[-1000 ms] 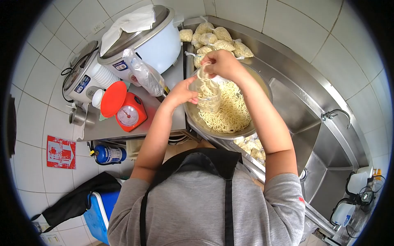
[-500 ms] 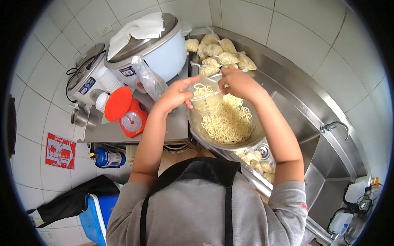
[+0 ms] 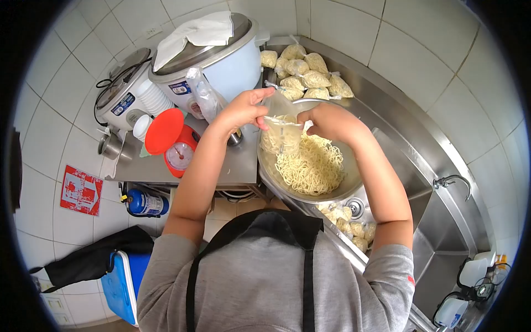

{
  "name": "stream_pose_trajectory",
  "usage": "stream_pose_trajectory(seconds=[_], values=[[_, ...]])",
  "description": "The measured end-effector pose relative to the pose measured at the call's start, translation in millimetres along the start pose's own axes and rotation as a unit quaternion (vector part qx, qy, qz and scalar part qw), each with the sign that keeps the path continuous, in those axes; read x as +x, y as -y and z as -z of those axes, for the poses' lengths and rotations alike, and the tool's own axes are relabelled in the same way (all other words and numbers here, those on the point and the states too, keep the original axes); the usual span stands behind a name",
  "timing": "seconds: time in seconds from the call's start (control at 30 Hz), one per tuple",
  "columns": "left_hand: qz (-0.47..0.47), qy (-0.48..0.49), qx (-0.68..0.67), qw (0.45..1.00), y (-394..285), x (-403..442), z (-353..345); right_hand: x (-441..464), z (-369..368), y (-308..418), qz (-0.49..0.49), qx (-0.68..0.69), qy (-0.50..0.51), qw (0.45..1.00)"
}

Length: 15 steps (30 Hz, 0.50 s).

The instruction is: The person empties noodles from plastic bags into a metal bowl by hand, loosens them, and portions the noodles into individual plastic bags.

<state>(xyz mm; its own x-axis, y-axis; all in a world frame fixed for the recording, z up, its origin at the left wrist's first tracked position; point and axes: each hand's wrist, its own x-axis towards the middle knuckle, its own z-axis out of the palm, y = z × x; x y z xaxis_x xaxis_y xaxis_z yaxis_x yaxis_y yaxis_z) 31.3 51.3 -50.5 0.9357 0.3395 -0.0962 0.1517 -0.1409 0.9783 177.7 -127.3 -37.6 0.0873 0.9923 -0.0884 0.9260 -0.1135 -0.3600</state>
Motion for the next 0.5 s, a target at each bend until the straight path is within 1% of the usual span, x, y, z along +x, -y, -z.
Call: stream_pose_trajectory(seconds=[0.03, 0.13, 0.2, 0.23, 0.27, 0.33, 0.37, 0.4, 0.43, 0.5], values=[[-0.01, -0.005, -0.008, 1.0, -0.9, 0.3, 1.4, -1.0, 3.8, 1.3, 0.015, 0.041, -0.005, 0.999], [-0.001, -0.015, 0.017, 1.0, -5.6, -1.0, 1.6, -6.2, 5.8, 23.5, -0.022, 0.107, 0.095, 0.99], [0.004, -0.033, 0.023, 0.999, -4.8, 2.5, 1.3, -8.0, 8.7, 19.7, 0.023, -0.001, -0.042, 0.999], [0.004, -0.042, 0.026, 0.999, -6.6, 4.5, 0.9, -7.9, 12.4, 17.7, 0.047, -0.057, -0.111, 0.991], [-0.014, -0.037, 0.029, 0.999, -8.7, 4.8, -0.3, -10.7, 15.1, 19.8, 0.075, -0.041, -0.126, 0.988], [-0.046, -0.025, 0.037, 0.998, -14.6, -1.7, -4.9, -11.6, 12.3, 21.5, 0.055, -0.082, -0.116, 0.988], [-0.018, -0.01, 0.055, 0.998, -6.1, -0.5, -4.4, -14.5, 4.8, 22.6, 0.043, -0.097, -0.104, 0.989], [0.011, 0.005, 0.072, 0.997, -1.7, 1.6, -3.2, -6.6, 6.3, 13.6, -0.002, -0.072, -0.071, 0.995], [0.03, 0.018, 0.094, 0.995, -3.7, 5.7, 0.3, -6.9, 10.4, 8.0, -0.011, -0.105, -0.081, 0.991], [0.016, 0.043, 0.099, 0.994, -14.4, -5.1, -8.0, -13.2, 15.1, 7.7, -0.001, -0.116, -0.113, 0.987]])
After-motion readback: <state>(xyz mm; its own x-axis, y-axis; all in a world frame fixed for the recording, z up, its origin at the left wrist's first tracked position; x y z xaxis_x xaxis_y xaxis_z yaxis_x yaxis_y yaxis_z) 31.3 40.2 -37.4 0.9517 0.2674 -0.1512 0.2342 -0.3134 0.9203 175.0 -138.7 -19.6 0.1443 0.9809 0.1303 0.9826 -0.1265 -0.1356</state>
